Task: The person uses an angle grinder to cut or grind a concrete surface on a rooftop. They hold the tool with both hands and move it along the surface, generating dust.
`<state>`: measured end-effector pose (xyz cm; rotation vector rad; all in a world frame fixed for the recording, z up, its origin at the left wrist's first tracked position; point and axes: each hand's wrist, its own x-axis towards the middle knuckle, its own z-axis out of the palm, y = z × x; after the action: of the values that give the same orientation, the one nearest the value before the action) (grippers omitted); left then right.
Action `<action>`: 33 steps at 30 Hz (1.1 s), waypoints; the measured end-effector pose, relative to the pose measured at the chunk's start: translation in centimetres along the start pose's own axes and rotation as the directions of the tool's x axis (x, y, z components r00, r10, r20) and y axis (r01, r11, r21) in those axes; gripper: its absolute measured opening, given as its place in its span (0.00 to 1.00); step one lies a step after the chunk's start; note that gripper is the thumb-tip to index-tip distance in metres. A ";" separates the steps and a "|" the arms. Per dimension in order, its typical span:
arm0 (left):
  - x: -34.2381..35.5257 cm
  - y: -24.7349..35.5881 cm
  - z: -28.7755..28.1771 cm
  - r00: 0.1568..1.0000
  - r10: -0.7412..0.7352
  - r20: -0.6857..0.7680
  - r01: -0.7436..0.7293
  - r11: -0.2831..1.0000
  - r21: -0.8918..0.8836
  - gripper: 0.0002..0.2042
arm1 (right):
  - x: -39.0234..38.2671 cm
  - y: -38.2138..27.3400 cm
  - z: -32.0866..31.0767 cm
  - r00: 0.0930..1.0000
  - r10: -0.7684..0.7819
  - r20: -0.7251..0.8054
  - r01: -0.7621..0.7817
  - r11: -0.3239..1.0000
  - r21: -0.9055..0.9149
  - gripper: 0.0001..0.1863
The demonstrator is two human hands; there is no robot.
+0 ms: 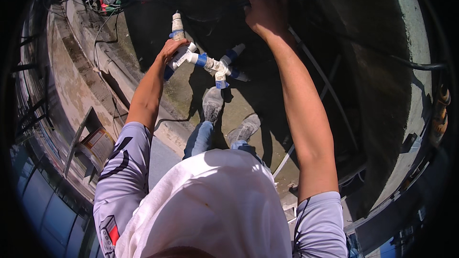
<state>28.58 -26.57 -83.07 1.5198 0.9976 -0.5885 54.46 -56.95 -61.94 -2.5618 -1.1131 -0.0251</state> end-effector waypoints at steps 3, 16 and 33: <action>2.1 -1.8 -0.9 0.997 -0.063 -0.048 0.068 0.993 0.098 0.28 | -3.9 -2.5 -2.2 0.994 0.021 -0.103 -0.007 0.991 0.131 0.23; -13.1 -8.7 0.3 0.990 0.118 -0.081 -0.106 0.985 0.136 0.29 | -23.9 -7.5 -37.5 0.339 0.941 -0.004 -0.535 0.196 0.822 0.15; -55.0 3.7 -2.9 0.985 0.159 0.071 -0.151 0.983 -0.107 0.18 | -14.0 11.9 -51.9 -0.095 0.973 0.213 0.224 -0.187 0.956 0.30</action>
<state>3.16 -38.19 -35.53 1.4573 0.8274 -0.4768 59.43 -90.97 -18.88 -0.9183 0.8940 -0.3561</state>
